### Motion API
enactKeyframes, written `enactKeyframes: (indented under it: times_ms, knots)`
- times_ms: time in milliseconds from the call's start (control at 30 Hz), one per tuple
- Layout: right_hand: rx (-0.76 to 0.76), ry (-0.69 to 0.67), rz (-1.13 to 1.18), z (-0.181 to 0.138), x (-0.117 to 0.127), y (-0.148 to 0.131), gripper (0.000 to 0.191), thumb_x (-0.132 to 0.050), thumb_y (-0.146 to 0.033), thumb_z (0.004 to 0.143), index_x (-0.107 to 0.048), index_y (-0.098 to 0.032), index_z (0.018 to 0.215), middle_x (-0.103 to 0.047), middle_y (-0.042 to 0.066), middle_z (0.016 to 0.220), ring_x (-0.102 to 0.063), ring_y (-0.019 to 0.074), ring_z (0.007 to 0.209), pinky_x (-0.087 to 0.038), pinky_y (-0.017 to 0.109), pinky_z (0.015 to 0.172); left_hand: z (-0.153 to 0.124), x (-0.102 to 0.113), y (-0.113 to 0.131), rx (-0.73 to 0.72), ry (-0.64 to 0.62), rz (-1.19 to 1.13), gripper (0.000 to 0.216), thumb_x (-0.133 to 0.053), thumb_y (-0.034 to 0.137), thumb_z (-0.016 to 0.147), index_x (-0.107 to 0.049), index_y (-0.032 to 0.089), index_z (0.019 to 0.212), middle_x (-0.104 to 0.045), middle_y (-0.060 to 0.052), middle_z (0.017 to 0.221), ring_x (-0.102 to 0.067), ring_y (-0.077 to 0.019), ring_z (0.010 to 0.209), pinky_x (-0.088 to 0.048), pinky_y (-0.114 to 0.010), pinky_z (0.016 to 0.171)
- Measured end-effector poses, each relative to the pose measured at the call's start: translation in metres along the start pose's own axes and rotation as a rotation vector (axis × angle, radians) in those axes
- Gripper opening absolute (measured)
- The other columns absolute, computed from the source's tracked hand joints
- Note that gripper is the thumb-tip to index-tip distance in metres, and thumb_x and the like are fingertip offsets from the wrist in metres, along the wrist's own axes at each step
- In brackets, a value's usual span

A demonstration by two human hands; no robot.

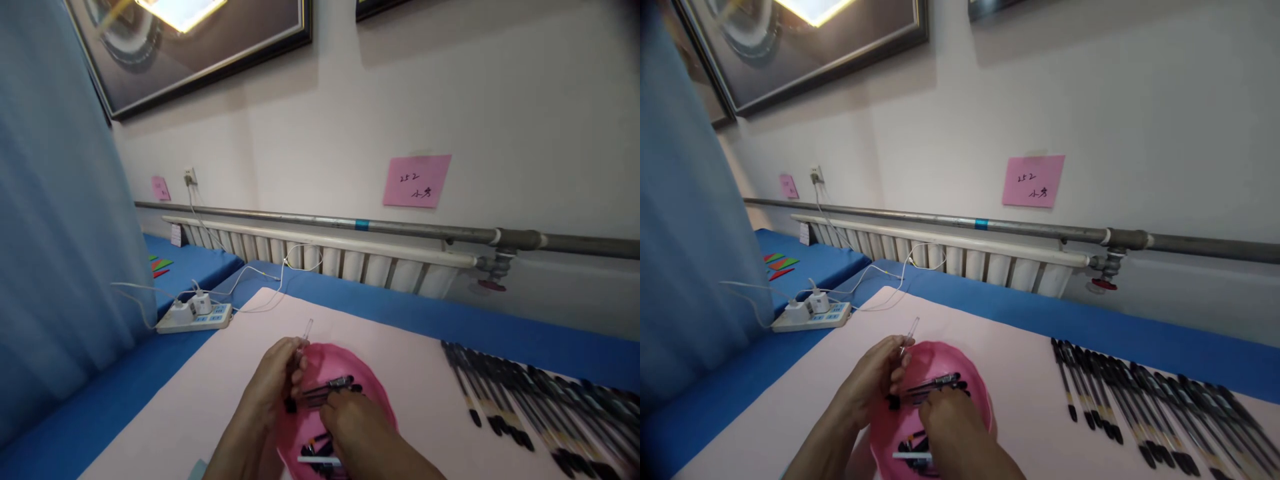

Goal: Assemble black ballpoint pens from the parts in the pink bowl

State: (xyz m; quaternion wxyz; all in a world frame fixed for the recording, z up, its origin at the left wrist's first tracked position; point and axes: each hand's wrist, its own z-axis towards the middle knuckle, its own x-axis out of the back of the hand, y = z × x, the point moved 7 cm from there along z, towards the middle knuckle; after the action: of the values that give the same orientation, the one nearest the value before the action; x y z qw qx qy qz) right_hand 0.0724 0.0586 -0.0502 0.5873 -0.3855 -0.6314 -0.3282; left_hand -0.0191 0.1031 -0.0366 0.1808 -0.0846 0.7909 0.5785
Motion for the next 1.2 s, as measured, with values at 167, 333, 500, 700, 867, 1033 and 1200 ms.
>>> enactKeyframes:
  times_ms: [167, 333, 500, 700, 867, 1033, 1200]
  knots:
    - [0.005, -0.006, 0.038, 0.0, 0.003, -0.002, 0.025, -0.054, -0.009, 0.063, -0.07, -0.016, 0.081, -0.074, 0.01, 0.083, -0.065, 0.0266, 0.075, -0.043, 0.03, 0.06, 0.0, -0.003, -0.006, 0.13, -0.05, -0.169, 0.035, -0.059, 0.043, 0.076, -0.056, 0.014, 0.094, -0.048, 0.006, 0.053, -0.032, -0.0033, 0.037, -0.019, -0.016, 0.037]
    - [0.098, 0.08, 0.314, -0.01, 0.025, -0.002, 0.032, -0.047, -0.006, 0.065, -0.066, -0.02, 0.086, -0.072, 0.005, 0.09, -0.063, 0.0205, 0.08, -0.043, 0.027, 0.066, 0.002, 0.0, -0.004, 0.154, -0.055, -0.258, 0.034, -0.056, 0.043, 0.079, -0.058, 0.012, 0.095, -0.05, 0.004, 0.056, -0.034, -0.0031, 0.038, -0.02, -0.016, 0.039]
    - [0.132, 0.2, 0.862, -0.016, 0.043, 0.022, 0.029, -0.04, -0.01, 0.072, -0.066, -0.019, 0.083, -0.066, 0.004, 0.081, -0.058, 0.0158, 0.073, -0.043, 0.026, 0.067, 0.0, 0.006, 0.002, 0.096, -0.047, -0.243, 0.031, -0.063, 0.031, 0.076, -0.057, 0.015, 0.102, -0.05, 0.004, 0.06, -0.035, -0.0021, 0.041, -0.021, -0.015, 0.04]
    - [-0.012, 0.012, 1.456, -0.011, 0.016, 0.023, 0.02, -0.049, -0.018, 0.068, -0.067, -0.018, 0.075, -0.056, -0.002, 0.058, -0.049, 0.0107, 0.049, -0.038, 0.023, 0.051, 0.001, 0.004, 0.005, 0.051, -0.093, -0.334, 0.027, -0.065, 0.027, 0.076, -0.056, 0.014, 0.099, -0.049, 0.004, 0.06, -0.038, -0.0029, 0.044, -0.026, -0.015, 0.042]
    - [0.053, 0.054, 1.392, -0.007, 0.018, 0.012, 0.021, -0.053, -0.01, 0.061, -0.067, -0.019, 0.074, -0.056, -0.003, 0.062, -0.05, 0.0106, 0.054, -0.039, 0.022, 0.053, -0.001, -0.003, 0.003, 0.098, -0.11, -0.369, 0.023, -0.061, 0.025, 0.079, -0.057, 0.013, 0.098, -0.05, 0.003, 0.06, -0.038, -0.0029, 0.043, -0.027, -0.015, 0.041]
    - [0.159, 0.245, 0.798, -0.009, 0.025, 0.011, 0.022, -0.049, -0.008, 0.073, -0.068, -0.019, 0.078, -0.064, 0.002, 0.078, -0.056, 0.0142, 0.073, -0.041, 0.026, 0.069, -0.003, -0.002, 0.004, 0.102, -0.084, -0.355, 0.022, -0.059, 0.024, 0.08, -0.056, 0.013, 0.1, -0.05, 0.004, 0.059, -0.038, -0.003, 0.042, -0.027, -0.014, 0.041]
    - [0.167, 0.259, 0.587, -0.01, 0.021, 0.015, 0.022, -0.045, -0.009, 0.08, -0.065, -0.019, 0.079, -0.064, 0.005, 0.083, -0.056, 0.0155, 0.074, -0.041, 0.026, 0.069, -0.001, 0.0, 0.005, 0.085, -0.073, -0.323, 0.021, -0.06, 0.026, 0.079, -0.056, 0.014, 0.096, -0.049, 0.004, 0.059, -0.038, -0.0034, 0.043, -0.027, -0.015, 0.041]
